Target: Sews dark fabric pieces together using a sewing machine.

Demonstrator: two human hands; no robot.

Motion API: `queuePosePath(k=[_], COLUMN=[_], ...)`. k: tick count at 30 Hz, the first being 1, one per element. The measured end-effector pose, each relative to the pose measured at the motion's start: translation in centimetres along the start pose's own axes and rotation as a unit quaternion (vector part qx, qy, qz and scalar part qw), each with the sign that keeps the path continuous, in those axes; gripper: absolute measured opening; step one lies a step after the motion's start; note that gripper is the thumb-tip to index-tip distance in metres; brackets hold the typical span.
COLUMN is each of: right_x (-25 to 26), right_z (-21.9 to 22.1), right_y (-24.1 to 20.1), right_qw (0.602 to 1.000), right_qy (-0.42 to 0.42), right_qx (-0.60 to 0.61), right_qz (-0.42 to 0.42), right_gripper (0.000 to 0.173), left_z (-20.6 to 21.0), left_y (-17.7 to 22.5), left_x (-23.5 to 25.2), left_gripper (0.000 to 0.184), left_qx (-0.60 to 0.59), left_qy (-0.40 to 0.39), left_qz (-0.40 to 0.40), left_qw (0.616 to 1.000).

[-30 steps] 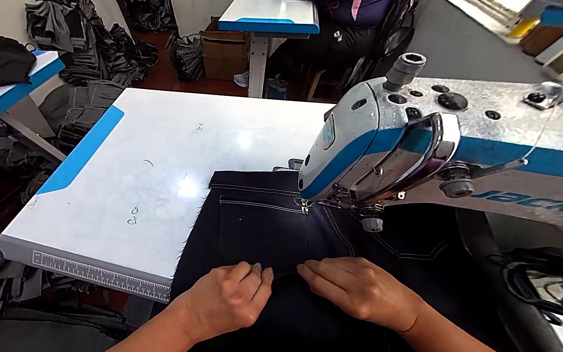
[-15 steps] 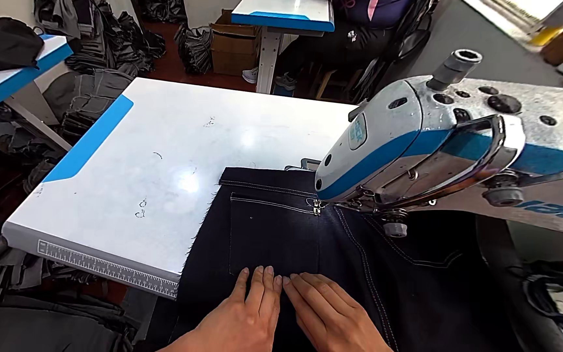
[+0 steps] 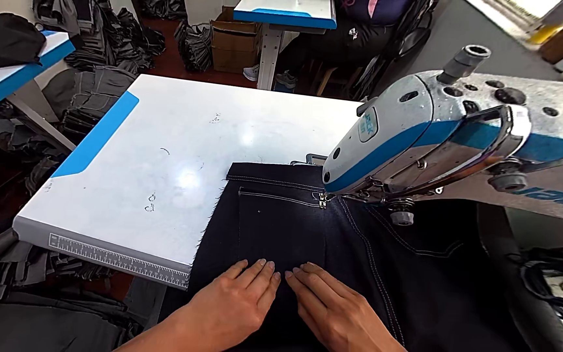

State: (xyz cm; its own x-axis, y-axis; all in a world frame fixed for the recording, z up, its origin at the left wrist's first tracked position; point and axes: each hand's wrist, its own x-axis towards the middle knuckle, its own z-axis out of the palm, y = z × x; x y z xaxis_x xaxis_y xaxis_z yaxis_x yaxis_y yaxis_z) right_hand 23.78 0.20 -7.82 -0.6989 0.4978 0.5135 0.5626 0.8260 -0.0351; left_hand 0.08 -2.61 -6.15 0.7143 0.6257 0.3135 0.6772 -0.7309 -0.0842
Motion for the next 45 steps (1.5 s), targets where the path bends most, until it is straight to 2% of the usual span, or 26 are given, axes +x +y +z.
queuePosePath(k=[3,6,8,12,15,19,21,25,27,30,33,36,39,41,45], right_x=[0.1,1.2,1.9,2.5,2.9,3.1,3.1,3.3,3.4,3.6,3.6,3.3,2.8,2.5,2.0], right_z=[0.1,-0.2,-0.3,-0.1,-0.1,-0.3,-0.4,-0.5,-0.6,-0.8,-0.5,0.1,0.5,0.7,1.0], right_y=[-0.4,0.2,0.7,1.2,1.4,1.9,2.2,2.8,2.8,2.5,2.2,2.1,1.9,1.6,0.8], right_qw=[1.0,0.996,0.993,0.988,0.979,0.966,0.959,0.946,0.943,0.946,0.955,0.963,0.972,0.979,0.988], right_qy=[0.0,-0.017,-0.026,-0.023,-0.018,-0.036,-0.049,-0.068,-0.074,-0.076,-0.061,-0.033,0.004,0.027,0.057], right_qx=[0.007,0.018,0.024,0.035,0.057,0.098,0.12,0.155,0.159,0.14,0.11,0.084,0.06,0.041,0.008], right_qz=[0.03,0.084,0.112,0.151,0.194,0.238,0.253,0.276,0.282,0.282,0.269,0.253,0.227,0.199,0.141], right_gripper=[0.025,0.025,0.027,0.03,0.029,0.028,0.027,0.026,0.025,0.028,0.032,0.034,0.034,0.034,0.03], left_z=[1.2,2.0,2.7,2.9,2.6,2.0,2.1,3.4,3.7,3.5,3.4,3.4,2.5,1.6,1.3], left_y=[-1.8,-2.7,-3.1,-3.9,-4.6,-5.5,-5.6,-4.5,-3.9,-3.5,-3.1,-3.2,-3.5,-3.6,-3.1], left_x=[-0.2,0.5,1.2,3.3,4.8,5.4,5.4,5.1,4.7,3.9,3.5,3.3,3.2,3.2,3.4], left_gripper=[0.022,0.019,0.021,0.029,0.027,0.025,0.02,0.008,0.011,0.018,0.022,0.021,0.019,0.028,0.025], left_qx=[-0.091,-0.098,-0.121,-0.188,-0.236,-0.35,-0.371,-0.292,-0.217,-0.071,-0.003,-0.028,-0.16,-0.222,-0.248], left_qy=[0.074,0.109,0.132,0.096,0.064,0.025,0.031,0.171,0.225,0.236,0.241,0.229,0.183,0.135,0.039], left_qz=[-0.015,0.021,0.003,-0.082,-0.097,-0.098,-0.099,-0.086,-0.054,0.011,0.037,0.029,-0.063,-0.135,-0.18], left_qw=[0.993,0.989,0.984,0.974,0.965,0.931,0.923,0.937,0.948,0.969,0.97,0.973,0.968,0.956,0.951])
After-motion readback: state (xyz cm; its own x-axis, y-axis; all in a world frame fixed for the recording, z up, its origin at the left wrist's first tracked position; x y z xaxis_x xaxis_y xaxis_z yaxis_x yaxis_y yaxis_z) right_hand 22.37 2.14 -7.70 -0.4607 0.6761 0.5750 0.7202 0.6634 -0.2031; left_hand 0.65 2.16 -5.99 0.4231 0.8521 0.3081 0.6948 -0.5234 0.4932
